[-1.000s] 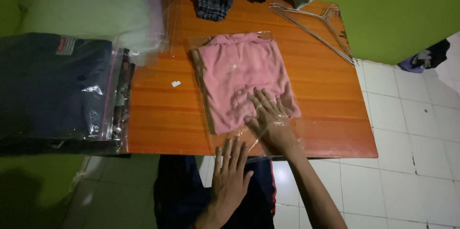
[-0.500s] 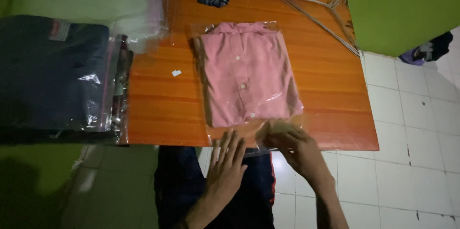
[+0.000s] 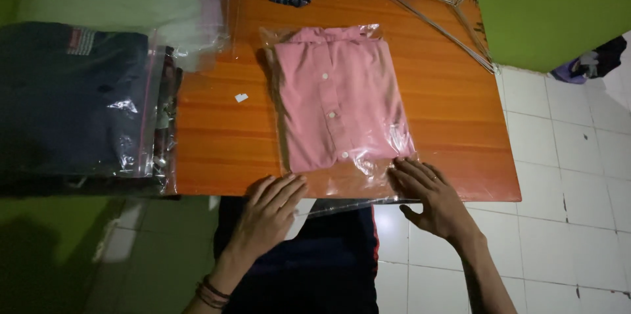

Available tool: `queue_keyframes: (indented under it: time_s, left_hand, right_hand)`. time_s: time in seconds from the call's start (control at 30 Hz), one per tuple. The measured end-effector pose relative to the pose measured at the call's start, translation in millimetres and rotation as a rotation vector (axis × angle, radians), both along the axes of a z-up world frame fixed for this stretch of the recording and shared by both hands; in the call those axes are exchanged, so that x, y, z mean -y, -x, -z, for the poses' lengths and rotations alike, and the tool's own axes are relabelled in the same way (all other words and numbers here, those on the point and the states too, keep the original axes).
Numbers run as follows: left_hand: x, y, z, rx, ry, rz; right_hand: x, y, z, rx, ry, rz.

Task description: Folding a pink button-up shirt on a table and placing it inside a transparent plastic bag.

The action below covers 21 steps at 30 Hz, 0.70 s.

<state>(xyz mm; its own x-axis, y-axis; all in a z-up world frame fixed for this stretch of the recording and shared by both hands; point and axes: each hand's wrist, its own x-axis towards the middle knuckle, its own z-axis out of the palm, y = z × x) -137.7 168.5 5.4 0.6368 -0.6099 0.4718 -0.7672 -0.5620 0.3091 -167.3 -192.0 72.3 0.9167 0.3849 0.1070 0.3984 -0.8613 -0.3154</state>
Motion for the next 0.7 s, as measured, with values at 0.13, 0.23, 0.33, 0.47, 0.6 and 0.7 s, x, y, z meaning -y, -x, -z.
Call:
queue_keyframes:
  time_s: [0.13, 0.23, 0.33, 0.47, 0.6, 0.7]
  left_hand:
    - [-12.9, -1.6, 23.1, -0.059, 0.062, 0.000]
    - [-26.6, -3.2, 22.3, -0.020, 0.045, 0.020]
    - [-37.1, -2.6, 22.4, -0.087, 0.158, 0.021]
    - [-51.6, -10.4, 39.7, -0.265, 0.227, -0.108]
    - [-55.2, -16.7, 41.2, -0.435, 0.385, -0.216]
    - [-45.4, -22.7, 0.7, -0.643, 0.722, -0.144]
  right_hand:
    - [9.9, 10.9, 22.2, 0.068, 0.021, 0.015]
    - [11.1, 21.7, 39.2, 0.172, 0.013, 0.005]
    - [8.8, 34.3, 49.6, 0.238, -0.064, 0.005]
    - [-3.4, 39.8, 59.3, 0.309, -0.284, 0.053]
    - [-8.6, 27.5, 64.3, 0.307, -0.545, 0.136]
    - [-18.0, 13.9, 50.7, 0.318, -0.660, 0.145]
